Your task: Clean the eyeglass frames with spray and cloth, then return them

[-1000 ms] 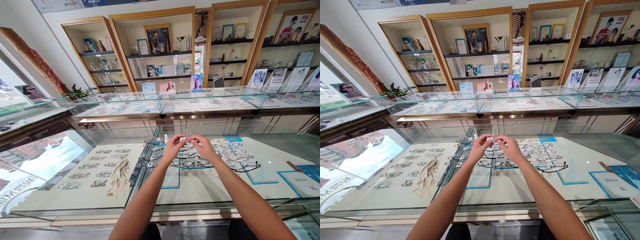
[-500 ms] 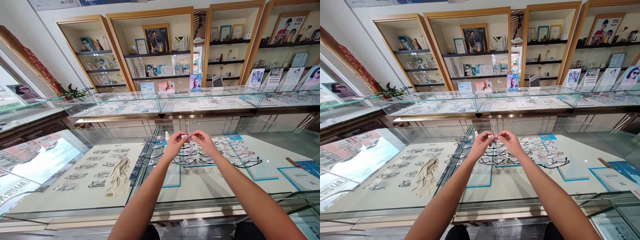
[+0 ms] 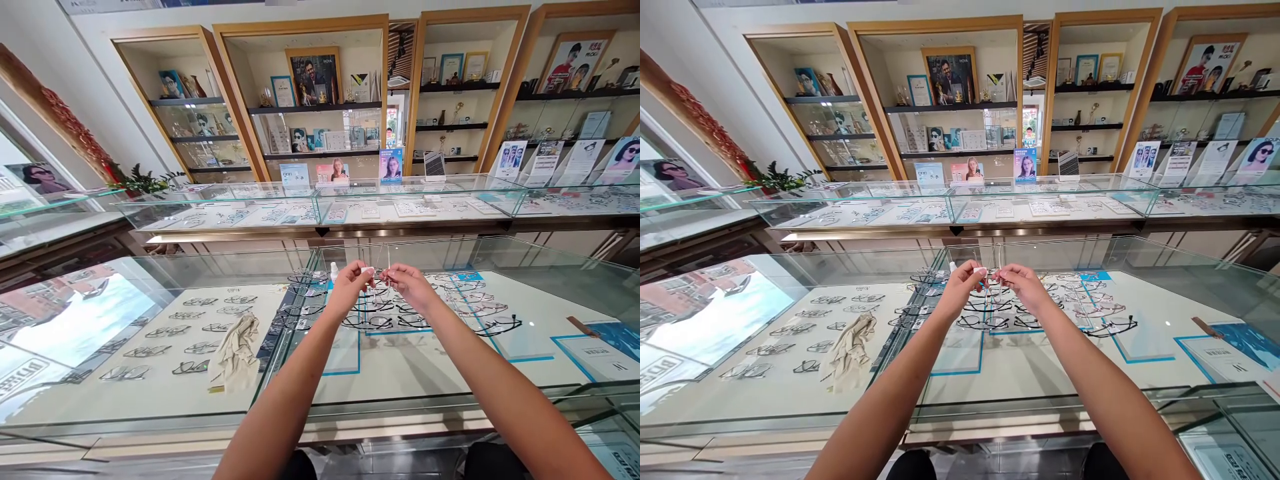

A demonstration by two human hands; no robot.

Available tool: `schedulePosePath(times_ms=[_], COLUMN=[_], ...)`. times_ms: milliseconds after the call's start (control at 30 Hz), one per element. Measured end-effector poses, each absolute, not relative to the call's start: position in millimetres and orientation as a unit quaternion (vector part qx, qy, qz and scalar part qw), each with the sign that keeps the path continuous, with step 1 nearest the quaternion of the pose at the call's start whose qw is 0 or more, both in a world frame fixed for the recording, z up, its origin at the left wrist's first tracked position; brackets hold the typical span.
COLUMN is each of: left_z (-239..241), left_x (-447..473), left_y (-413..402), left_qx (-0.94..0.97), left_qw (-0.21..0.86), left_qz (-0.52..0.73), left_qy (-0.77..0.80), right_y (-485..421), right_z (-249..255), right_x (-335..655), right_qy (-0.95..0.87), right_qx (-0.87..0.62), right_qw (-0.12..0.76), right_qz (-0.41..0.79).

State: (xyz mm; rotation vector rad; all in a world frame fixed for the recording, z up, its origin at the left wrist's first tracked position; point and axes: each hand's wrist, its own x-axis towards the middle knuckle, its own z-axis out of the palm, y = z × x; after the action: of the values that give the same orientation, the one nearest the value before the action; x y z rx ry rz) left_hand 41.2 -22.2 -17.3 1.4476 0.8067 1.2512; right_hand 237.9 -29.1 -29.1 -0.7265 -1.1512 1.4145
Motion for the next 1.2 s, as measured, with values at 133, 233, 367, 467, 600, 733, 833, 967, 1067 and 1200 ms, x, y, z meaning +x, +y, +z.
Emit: schedulePosePath(times_ms=[133,233,367,467,600,733,833,967,1067,1200], left_z=[-18.3,-20.7,-24.4,-25.1,-23.0,-20.1,-17.0,-10.8,-6.7,-4.1], left_x=[39.5,37.1,33.9,34.0,37.2,38.9,37.4,35.1,34.7,35.1], left_y=[-21.2,-17.9,-11.9,-10.7,-14.7,-19.4,-23.0,-30.0,-34.7,-36.3], left_qx=[0.572,0.561,0.544,0.541,0.562,0.569,0.565,0.614,0.638,0.635], left_qw=[0.542,0.551,0.563,0.568,0.563,0.502,0.399,0.407,0.41,0.44], left_qz=[0.517,0.524,0.535,0.532,0.513,0.552,0.617,0.575,0.554,0.548], left_qy=[0.335,0.328,0.316,0.319,0.323,0.346,0.374,0.358,0.343,0.322], right_y=[-29.6,-29.0,-25.3,-22.1,-22.8,-28.7,-34.5,-45.9,-56.0,-63.1], right_z=[-26.5,-25.9,-23.0,-18.9,-11.8,-2.9,3.2,5.0,-0.5,-11.8], right_x=[240.4,243.9,254.0,264.4,275.2,280.2,279.7,267.6,251.3,233.7], right_qy=[-0.464,-0.448,-0.425,-0.423,-0.415,-0.439,-0.48,-0.539,-0.614,-0.707], right_qx=[-0.304,-0.298,-0.279,-0.267,-0.264,-0.268,-0.298,-0.332,-0.355,-0.341], right_qw=[0.559,0.566,0.594,0.629,0.651,0.661,0.687,0.698,0.661,0.61], right_qz=[0.616,0.625,0.623,0.595,0.578,0.546,0.457,0.335,0.246,0.111])
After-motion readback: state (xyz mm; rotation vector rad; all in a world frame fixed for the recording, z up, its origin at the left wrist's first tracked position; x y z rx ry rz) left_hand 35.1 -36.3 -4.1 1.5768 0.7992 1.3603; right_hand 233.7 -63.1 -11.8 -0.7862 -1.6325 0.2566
